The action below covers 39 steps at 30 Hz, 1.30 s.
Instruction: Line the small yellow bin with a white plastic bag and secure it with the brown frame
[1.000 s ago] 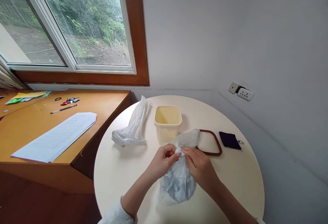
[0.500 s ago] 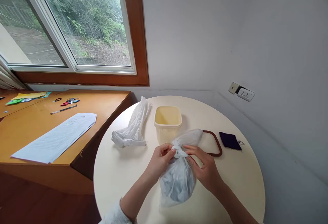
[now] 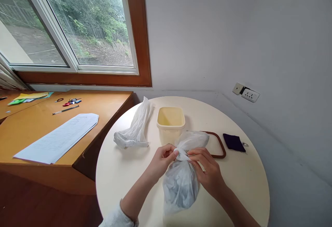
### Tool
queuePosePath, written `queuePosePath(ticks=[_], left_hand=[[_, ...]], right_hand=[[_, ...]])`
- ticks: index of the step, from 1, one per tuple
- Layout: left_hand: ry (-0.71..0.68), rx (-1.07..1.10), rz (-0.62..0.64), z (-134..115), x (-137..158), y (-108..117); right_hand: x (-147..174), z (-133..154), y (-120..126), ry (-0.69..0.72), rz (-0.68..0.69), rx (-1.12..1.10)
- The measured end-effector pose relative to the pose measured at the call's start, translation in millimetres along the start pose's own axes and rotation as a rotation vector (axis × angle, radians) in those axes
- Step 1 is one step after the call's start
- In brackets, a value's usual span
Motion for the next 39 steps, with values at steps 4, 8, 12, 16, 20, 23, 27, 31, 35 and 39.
queuePosePath(ticks=[4,8,12,16,20,23,27,31,35,39], left_hand=[[-0.021,0.055,-0.017,-5.1,0.6,6.6],[-0.033,0.091,-0.044,-4.4,-1.1,7.5],[-0.037,0.094,-0.080,-2.8,-3.2,2.6],[-0.008,0.061,-0.015,-6.4,-1.3,-3.8],[-0.034,0.026,-0.055,-9.0,0.9,-2.7],[-0.092,0.036,-0.145,-7.3,0.3,1.4],[-0.071,0.048,-0.171,-3.1,-1.9,3.8],[-0.052,0.064,-0.212,-2.3,-2.2,1.5],[-0.049,0.052,-0.212,-4.5,-0.4,-4.9],[-0.090,0.010,-0.109,-6.7,1.8,-9.7]], right_hand=[[0.8,-1.2,8.8,-0.194,-0.058,-0.221],[2.9,-3.9,10.2,-0.306,-0.029,-0.161],[-0.4,3.5,3.5,-0.149,-0.024,0.055],[-6.2,5.7,-6.6,-0.045,-0.008,0.187],[-5.1,-1.3,-6.7,-0.066,-0.068,0.161],[0.7,-9.7,-3.8,-0.266,-0.116,-0.031],[7.6,-18.5,-4.2,-0.463,-0.122,-0.359],[8.8,-10.9,-3.2,-0.227,-0.234,-0.017],[0.7,4.3,-5.3,0.106,-0.126,0.397],[-10.4,4.5,-5.6,0.089,0.034,0.428]])
Point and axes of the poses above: each hand's wrist, its own x-axis away from the middle knuckle, its own y-axis out of the back of the hand, z = x × y, the point moved 1 cm from there along -x, towards the middle knuckle, and after that the axes turned 12 degrees about y, right-handed, at the moved point
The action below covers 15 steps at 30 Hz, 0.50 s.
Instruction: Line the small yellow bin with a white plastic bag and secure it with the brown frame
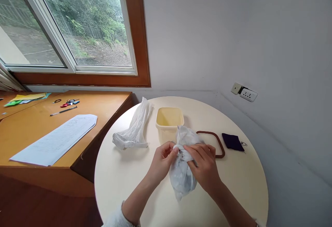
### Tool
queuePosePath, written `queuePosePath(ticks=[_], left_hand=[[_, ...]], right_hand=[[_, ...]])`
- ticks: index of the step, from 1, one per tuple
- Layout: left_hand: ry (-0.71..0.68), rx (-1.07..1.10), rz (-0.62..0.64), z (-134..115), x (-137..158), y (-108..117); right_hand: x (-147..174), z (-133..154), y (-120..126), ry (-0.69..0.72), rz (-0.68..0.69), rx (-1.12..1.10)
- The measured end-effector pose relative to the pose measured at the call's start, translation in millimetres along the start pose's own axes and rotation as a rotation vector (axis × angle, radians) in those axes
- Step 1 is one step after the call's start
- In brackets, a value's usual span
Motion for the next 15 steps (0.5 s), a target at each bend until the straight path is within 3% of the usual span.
queuePosePath(ticks=[5,9,11,13,15], left_hand=[[-0.028,-0.022,-0.048,-2.4,0.4,5.8],[-0.038,0.022,-0.035,-4.6,0.3,9.2],[-0.024,0.022,-0.039,-4.7,0.4,8.4],[-0.009,0.018,-0.074,-4.0,0.4,6.3],[-0.003,0.020,-0.113,-3.0,0.6,3.0]], right_hand=[[1.3,-9.6,5.6,-0.106,-0.046,-0.248],[11.3,-20.4,5.8,-0.386,-0.108,-0.584],[15.4,-23.2,3.8,-0.489,-0.100,-0.652],[16.4,-21.2,2.7,-0.472,-0.079,-0.574],[13.9,-14.4,2.4,-0.346,-0.044,-0.409]])
Point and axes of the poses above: each hand's wrist, its own x-axis away from the middle knuckle, its own y-axis out of the back of the hand, z = x × y, the point moved 1 cm from there along -x, towards the middle knuckle, and after that the axes turned 12 degrees about y, right-handed, at the moved point
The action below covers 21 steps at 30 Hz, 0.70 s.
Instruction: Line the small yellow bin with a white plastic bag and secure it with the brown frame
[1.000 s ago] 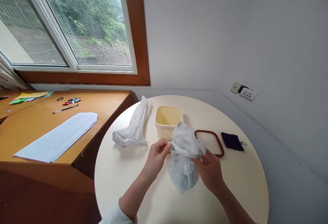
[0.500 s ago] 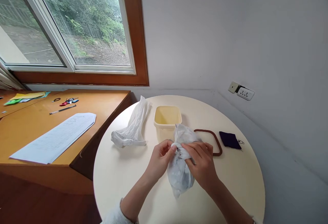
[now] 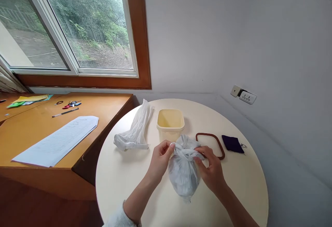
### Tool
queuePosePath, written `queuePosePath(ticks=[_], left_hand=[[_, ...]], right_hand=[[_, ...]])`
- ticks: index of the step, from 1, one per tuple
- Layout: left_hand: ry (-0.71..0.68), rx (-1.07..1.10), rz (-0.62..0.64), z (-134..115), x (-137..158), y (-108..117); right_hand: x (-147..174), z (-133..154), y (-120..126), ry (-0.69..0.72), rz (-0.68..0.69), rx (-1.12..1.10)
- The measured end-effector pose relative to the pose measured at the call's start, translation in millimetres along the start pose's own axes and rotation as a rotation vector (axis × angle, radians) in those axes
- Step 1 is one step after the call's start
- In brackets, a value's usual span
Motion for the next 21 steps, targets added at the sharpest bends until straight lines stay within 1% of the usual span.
queuePosePath(ticks=[3,5,7,9,10,12,16,18,19,21], left_hand=[[-0.011,0.008,-0.019,1.4,1.6,-5.4],[-0.023,0.006,-0.013,1.8,2.7,-7.4],[-0.036,-0.016,-0.012,1.8,3.3,-7.1],[-0.049,-0.046,-0.021,1.7,2.8,-4.6],[-0.056,-0.053,-0.026,1.7,2.1,-2.8],[-0.060,-0.042,-0.032,2.1,0.0,0.9],[-0.023,0.034,-0.027,3.9,-3.4,6.2],[0.008,0.090,0.000,4.4,-3.4,6.8],[0.027,0.124,0.021,4.3,-2.9,6.5],[0.065,0.200,0.068,3.8,-1.3,5.1]], right_hand=[[-2.4,11.7,-6.5,0.192,0.069,0.235],[-4.5,15.3,-9.8,0.244,0.084,0.316],[-6.2,15.4,-10.9,0.263,0.073,0.310],[-7.1,13.7,-10.0,0.256,0.047,0.211],[-7.3,12.6,-8.9,0.231,0.027,0.131],[-7.3,10.0,-6.4,0.124,-0.017,-0.086],[-5.9,1.8,-3.1,-0.218,-0.089,-0.678],[-4.4,-3.4,-3.3,-0.375,-0.122,-0.930],[-3.5,-6.0,-3.7,-0.445,-0.147,-1.013],[-1.8,-10.5,-4.8,-0.558,-0.215,-1.099]])
Point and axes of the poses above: each hand's wrist, its own x-axis away from the middle knuckle, its own y-axis out of the back of the hand, z = x × y, the point moved 1 cm from there along -x, towards the middle knuckle, and after that the axes turned 12 degrees about y, right-handed, at the moved point
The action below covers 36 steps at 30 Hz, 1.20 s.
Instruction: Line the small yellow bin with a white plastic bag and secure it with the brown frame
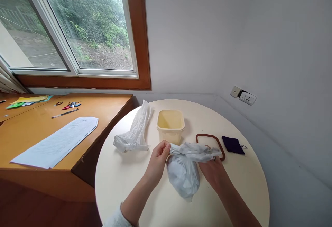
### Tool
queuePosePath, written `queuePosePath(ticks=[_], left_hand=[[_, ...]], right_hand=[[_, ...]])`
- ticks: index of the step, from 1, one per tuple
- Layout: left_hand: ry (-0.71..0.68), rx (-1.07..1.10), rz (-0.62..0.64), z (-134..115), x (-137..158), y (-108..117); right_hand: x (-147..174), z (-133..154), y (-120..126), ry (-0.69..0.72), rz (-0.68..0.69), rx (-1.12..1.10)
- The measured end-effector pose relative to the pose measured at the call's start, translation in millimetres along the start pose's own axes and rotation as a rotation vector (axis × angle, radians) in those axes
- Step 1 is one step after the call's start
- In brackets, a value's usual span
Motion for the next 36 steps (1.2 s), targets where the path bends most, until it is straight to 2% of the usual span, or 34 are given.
queuePosePath(ticks=[3,6,9,11,13,16,18,20,22,24,26,28,31,33,36], left_hand=[[0.038,0.098,0.073,-0.9,2.6,-3.3],[-0.003,0.119,0.134,-3.1,4.1,-5.9],[-0.072,0.091,0.128,-5.1,3.5,-7.3],[-0.084,0.076,0.081,-5.2,2.0,-8.2],[-0.083,0.072,0.026,-4.6,0.7,-9.8],[-0.054,0.095,0.001,-4.3,0.8,-12.8],[-0.032,0.076,0.008,-5.3,2.5,-14.0],[-0.050,0.008,0.002,-7.5,4.9,-14.1],[-0.091,-0.067,-0.010,-9.5,6.9,-13.0],[-0.111,-0.107,-0.004,-9.8,7.8,-11.5],[-0.110,-0.120,-0.010,-8.2,7.2,-9.6],[-0.119,-0.111,-0.041,-6.3,5.7,-7.4],[-0.134,-0.046,-0.077,-6.2,3.2,-3.7],[-0.118,0.018,-0.055,-8.7,2.2,-0.8],[-0.067,0.080,0.029,-15.7,3.1,4.0]], right_hand=[[-1.0,-4.6,3.5,-0.057,-0.115,-0.071],[-1.9,-8.8,6.5,-0.093,-0.184,-0.111],[-2.5,-8.3,8.6,-0.066,-0.209,0.016],[-2.7,-2.6,5.2,-0.007,-0.085,0.237],[-2.1,6.1,-3.4,0.090,0.139,0.543],[0.5,16.7,-19.7,0.309,0.459,1.005],[2.3,18.5,-26.1,0.485,0.522,1.216],[3.1,16.8,-26.5,0.631,0.486,1.336],[3.2,14.5,-22.2,0.704,0.446,1.376],[3.0,13.9,-16.1,0.700,0.437,1.326],[3.0,15.4,-9.8,0.648,0.395,1.185],[2.9,17.5,-3.7,0.525,0.299,0.979],[2.2,18.1,6.6,0.263,0.065,0.625],[0.8,16.6,13.0,0.126,-0.064,0.384],[-2.7,14.8,18.7,0.005,-0.158,0.142]])
Point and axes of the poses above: each hand's wrist, its own x-axis away from the middle knuckle, its own y-axis out of the back of the hand, z = x × y, the point moved 1 cm from there along -x, towards the middle knuckle, and after that the axes turned 12 degrees about y, right-handed, at the moved point
